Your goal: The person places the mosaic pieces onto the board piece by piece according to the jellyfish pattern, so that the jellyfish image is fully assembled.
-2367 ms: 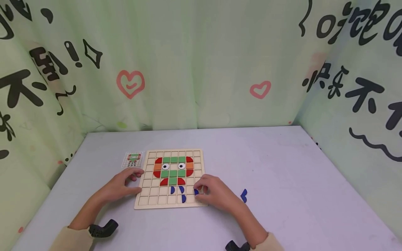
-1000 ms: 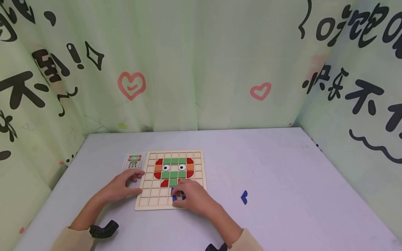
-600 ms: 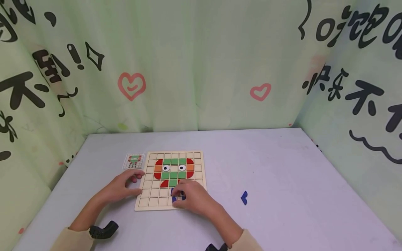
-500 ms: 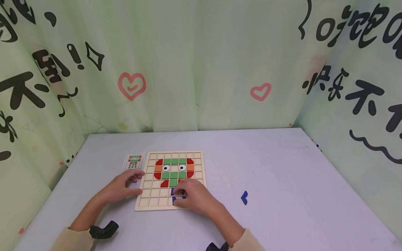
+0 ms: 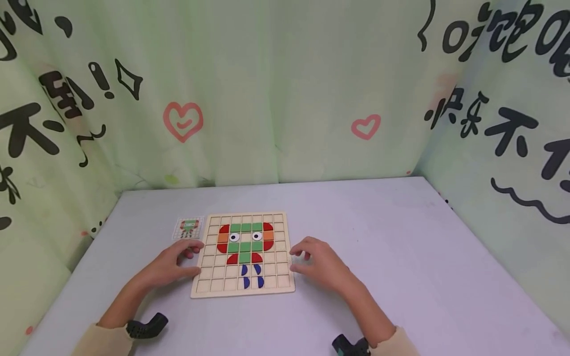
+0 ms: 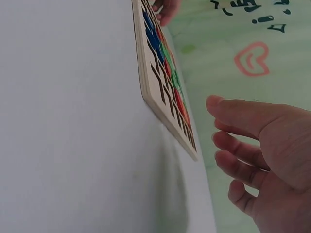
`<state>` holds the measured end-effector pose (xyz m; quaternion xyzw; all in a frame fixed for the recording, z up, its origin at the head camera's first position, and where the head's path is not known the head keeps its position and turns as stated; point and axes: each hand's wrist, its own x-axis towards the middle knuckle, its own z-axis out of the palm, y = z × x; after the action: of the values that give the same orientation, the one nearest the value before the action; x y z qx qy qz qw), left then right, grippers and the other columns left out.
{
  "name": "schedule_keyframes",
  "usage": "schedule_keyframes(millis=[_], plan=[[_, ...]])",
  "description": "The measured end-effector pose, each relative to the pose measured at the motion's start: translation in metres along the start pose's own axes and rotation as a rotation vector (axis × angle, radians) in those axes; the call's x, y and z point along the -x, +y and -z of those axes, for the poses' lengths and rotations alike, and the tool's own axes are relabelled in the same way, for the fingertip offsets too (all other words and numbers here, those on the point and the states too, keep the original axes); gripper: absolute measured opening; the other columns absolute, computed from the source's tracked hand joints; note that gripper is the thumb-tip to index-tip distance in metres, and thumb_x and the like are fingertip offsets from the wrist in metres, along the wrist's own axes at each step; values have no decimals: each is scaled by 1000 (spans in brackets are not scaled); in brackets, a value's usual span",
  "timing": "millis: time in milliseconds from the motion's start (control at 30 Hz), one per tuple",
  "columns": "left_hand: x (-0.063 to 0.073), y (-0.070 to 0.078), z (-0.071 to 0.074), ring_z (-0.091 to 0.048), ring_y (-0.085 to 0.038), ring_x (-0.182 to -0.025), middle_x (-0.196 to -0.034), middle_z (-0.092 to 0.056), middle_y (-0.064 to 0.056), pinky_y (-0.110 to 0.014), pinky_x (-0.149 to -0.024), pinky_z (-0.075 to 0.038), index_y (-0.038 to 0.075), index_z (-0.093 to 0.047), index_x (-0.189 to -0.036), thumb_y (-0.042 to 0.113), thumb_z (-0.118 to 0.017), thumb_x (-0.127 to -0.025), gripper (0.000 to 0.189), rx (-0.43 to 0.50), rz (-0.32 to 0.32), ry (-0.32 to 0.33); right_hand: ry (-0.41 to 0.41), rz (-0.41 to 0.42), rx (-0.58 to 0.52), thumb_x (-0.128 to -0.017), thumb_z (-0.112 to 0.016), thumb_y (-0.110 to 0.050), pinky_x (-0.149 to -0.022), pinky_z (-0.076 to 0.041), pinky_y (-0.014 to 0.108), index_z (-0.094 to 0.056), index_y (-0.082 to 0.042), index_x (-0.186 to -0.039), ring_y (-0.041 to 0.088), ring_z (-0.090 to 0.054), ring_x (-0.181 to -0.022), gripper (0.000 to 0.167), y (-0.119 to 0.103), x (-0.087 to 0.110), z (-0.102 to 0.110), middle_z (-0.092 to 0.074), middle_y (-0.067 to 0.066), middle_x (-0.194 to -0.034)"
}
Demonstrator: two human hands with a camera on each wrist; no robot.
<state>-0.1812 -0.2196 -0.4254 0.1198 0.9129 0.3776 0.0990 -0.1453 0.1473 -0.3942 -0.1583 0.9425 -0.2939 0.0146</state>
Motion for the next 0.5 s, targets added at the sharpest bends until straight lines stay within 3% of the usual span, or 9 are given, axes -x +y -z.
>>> schedule_keyframes(millis=[233, 500], plan=[[-2, -4, -2, -49, -19, -104, -115, -56, -3, -36, -88, -46, 10, -55, -128, 17, -78, -79, 55, -3, -19, -3, 71, 7, 33, -79, -79, -20, -69, -47, 27, -70, -13, -107, 10, -53, -82, 30, 30, 20, 25, -68, -2, -101], [-1, -3, 0, -49, -20, -103, -116, -56, -5, -35, -88, -46, 8, -55, -128, 16, -78, -79, 54, -2, -37, -9, 55, -30, 72, -77, -81, -24, -67, -45, 24, -69, -14, -109, 10, -52, -83, 36, 52, 38, 47, -67, -1, -104]])
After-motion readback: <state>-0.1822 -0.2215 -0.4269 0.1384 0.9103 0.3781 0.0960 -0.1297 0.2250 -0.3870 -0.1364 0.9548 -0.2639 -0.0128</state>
